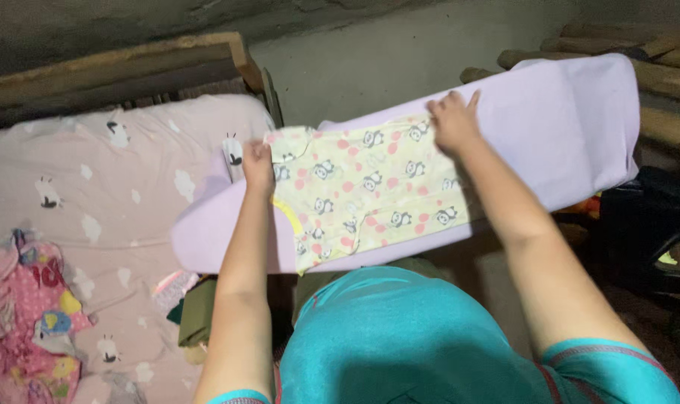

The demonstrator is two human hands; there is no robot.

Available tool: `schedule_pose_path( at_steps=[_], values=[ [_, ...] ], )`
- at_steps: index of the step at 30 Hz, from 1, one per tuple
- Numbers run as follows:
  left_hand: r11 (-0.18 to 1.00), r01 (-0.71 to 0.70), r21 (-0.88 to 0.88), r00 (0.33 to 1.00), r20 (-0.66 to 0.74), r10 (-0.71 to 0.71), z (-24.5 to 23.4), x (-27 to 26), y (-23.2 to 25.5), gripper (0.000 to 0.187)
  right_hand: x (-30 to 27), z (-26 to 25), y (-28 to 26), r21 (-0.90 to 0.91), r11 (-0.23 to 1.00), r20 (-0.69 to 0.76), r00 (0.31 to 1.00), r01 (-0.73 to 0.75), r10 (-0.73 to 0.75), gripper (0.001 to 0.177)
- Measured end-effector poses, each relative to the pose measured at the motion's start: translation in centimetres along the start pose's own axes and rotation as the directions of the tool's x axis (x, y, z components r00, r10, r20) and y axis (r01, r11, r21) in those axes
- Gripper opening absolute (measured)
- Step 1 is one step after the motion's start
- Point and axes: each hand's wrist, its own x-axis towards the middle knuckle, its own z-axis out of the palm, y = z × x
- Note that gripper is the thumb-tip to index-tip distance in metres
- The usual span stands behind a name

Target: The person folds a pair of black pants, a maroon shirt, beige underwear, and patterned underwear on an ironing board.

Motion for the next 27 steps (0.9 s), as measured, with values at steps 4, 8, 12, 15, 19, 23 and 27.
schedule_pose_path(
  at_steps=[4,8,12,15,19,23,27],
  values=[
    [0.963,0.079,-0.258,0.997,0.007,-0.080,0.1,-2.2,4.7,0.031,-0.7,-1.9,2.9,-0.026,0.997,-0.132,0.988,0.074,-0.077,0.024],
    [0.963,0.068,-0.260,0.996,0.069,-0.052,-2.0,-6.5,7.1,0.030,-5.9,-2.0,5.2,0.092,0.969,-0.421,0.891,0.228,-0.169,0.008],
    [0.997,-0.078,-0.016,0.986,0.144,0.079,-5.7,-12.5,4.0,0.032,-13.5,0.4,6.5,0.196,0.957,-0.447,0.888,0.216,-0.109,0.002],
    [0.989,-0.017,0.145,0.989,0.147,-0.005,-7.0,-18.0,1.1,0.022,-18.2,3.5,7.0,0.157,0.982,-0.332,0.942,0.109,-0.052,0.012],
    [0.833,0.281,0.477,0.917,0.121,-0.379,-5.8,-24.1,0.4,0.024,-22.9,8.5,7.0,0.235,0.970,-0.284,0.959,0.067,0.002,0.022],
    [0.440,-0.335,0.833,0.902,0.149,0.404,-1.3,-27.9,0.5,0.034,-21.9,13.2,3.6,0.351,0.915,-0.439,0.898,0.201,-0.029,0.026],
    [0.334,-0.592,0.733,0.775,0.403,0.488,5.7,-26.2,-0.8,0.041,-17.6,14.1,-6.6,0.507,0.727,-0.428,0.867,0.463,-0.254,0.033]
  ],
)
